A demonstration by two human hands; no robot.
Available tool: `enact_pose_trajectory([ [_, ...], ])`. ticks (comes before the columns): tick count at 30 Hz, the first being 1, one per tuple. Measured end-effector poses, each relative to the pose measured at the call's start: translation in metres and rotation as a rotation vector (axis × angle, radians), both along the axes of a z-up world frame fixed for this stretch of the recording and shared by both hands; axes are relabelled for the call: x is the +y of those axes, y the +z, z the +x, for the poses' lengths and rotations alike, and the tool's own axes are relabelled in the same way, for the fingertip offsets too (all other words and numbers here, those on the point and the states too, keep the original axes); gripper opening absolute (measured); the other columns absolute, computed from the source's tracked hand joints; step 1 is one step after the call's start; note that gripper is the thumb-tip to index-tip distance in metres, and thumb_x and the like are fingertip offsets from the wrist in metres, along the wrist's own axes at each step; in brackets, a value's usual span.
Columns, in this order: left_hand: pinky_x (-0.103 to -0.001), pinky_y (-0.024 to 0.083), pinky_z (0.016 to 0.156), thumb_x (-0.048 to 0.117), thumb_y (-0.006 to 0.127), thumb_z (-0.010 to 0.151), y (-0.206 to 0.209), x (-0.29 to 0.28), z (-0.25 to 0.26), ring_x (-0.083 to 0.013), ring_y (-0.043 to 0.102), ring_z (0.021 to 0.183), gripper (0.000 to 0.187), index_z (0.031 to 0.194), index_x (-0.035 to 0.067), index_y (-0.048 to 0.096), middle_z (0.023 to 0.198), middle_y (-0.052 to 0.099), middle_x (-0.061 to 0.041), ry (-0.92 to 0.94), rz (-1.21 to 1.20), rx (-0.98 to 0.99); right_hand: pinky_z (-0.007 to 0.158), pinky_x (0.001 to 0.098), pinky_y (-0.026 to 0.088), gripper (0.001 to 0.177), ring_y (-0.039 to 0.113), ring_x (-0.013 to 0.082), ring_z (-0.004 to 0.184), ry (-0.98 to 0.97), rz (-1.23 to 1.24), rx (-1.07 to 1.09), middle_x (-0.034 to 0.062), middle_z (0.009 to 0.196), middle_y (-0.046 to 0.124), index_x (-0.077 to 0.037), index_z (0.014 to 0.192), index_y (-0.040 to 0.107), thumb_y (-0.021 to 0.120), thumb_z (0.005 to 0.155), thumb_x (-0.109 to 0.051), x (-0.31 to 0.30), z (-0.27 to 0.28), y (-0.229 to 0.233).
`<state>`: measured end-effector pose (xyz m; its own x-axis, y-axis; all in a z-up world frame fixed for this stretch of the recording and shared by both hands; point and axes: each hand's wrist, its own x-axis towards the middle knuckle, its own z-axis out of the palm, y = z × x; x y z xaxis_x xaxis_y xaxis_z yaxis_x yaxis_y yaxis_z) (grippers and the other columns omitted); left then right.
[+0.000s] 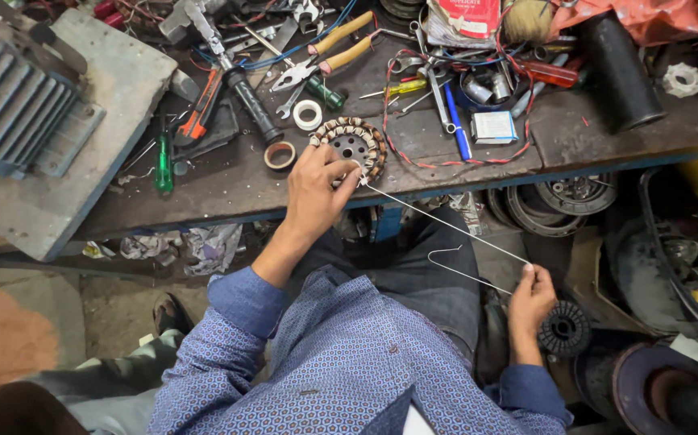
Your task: The person winds a thin white wire around the slots of a circular motor stator core. They repeatedly thread the wire through the slots, pull it taut, and adjust the placement by hand.
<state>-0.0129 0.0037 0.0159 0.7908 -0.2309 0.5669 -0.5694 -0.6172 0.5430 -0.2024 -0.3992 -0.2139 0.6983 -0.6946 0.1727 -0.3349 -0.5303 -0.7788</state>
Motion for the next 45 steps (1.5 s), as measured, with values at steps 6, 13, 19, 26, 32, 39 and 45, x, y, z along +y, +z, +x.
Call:
enact_pose_trajectory([
  [6,-0.04,0.045,0.072,0.015,0.078,0.088,-0.006,0.002,0.004,-0.0263,0.057,0.082,0.007,0.09,0.009,0.076,0.081,0.06,-0.005,-0.037,0.013,-0.01,0.072,0.054,0.051,0.027,0.066,0.0443,0.079,0.233,-0.446,0.395,0.0213,0.084,0.069,-0.007,0.106,0.075,0.06,0.104,-0.03,-0.011,-0.018,-0.021],
  [13,-0.04,0.04,0.076,0.011,0.076,0.086,-0.009,0.001,-0.006,-0.0253,0.054,0.086,0.026,0.112,0.011,0.076,0.089,0.058,-0.004,-0.069,0.047,-0.097,0.092,0.0508,0.047,0.025,0.06,0.0432,0.108,0.216,-0.465,0.115,0.0216,0.113,0.065,-0.003,0.11,0.071,0.067,0.098,-0.024,0.048,0.034,0.039],
  [19,-0.041,0.038,0.075,0.009,0.074,0.083,-0.01,0.004,0.001,-0.0249,0.054,0.088,0.023,0.105,0.017,0.076,0.09,0.059,-0.002,-0.124,0.11,-0.131,0.091,0.0419,0.051,0.029,0.065,0.034,0.102,0.598,-0.062,-0.201,0.017,0.11,0.068,-0.001,0.114,0.067,0.073,0.093,-0.021,0.161,0.106,0.1],
  [26,-0.041,0.038,0.079,0.007,0.073,0.089,-0.02,0.008,-0.006,-0.026,0.055,0.092,0.013,0.101,0.012,0.071,0.093,0.058,-0.003,-0.144,-0.001,-0.081,0.062,0.0253,0.04,0.023,0.046,0.009,0.07,0.806,0.717,-0.013,-0.0009,0.08,0.051,-0.005,0.097,0.054,0.057,0.107,-0.025,0.221,0.109,0.042],
  [32,-0.04,0.04,0.083,0.006,0.072,0.089,-0.02,0.01,-0.006,-0.0258,0.055,0.094,0.024,0.113,0.011,0.071,0.098,0.06,-0.003,-0.149,-0.025,-0.075,0.051,0.0253,0.028,0.041,0.034,0.0056,0.057,0.687,0.752,-0.121,-0.0051,0.064,0.04,-0.008,0.072,0.045,0.049,0.109,-0.025,0.18,0.067,0.039],
  [39,-0.042,0.037,0.079,0.012,0.075,0.087,-0.016,0.005,-0.006,-0.0262,0.052,0.091,0.033,0.119,0.018,0.076,0.094,0.057,-0.004,-0.109,0.081,-0.139,0.05,0.027,0.027,0.043,0.032,0.0049,0.056,0.669,0.63,-0.254,-0.0052,0.062,0.04,-0.008,0.069,0.043,0.049,0.109,-0.024,0.182,0.055,0.081],
  [45,-0.042,0.038,0.08,0.012,0.075,0.085,-0.028,0.007,-0.007,-0.0258,0.053,0.094,0.027,0.111,0.02,0.076,0.097,0.059,-0.002,-0.1,0.047,-0.155,0.049,0.0301,0.025,0.043,0.031,0.0063,0.057,0.822,0.535,-0.03,-0.0036,0.06,0.034,-0.004,0.071,0.042,0.052,0.108,-0.025,0.194,0.052,0.075],
])
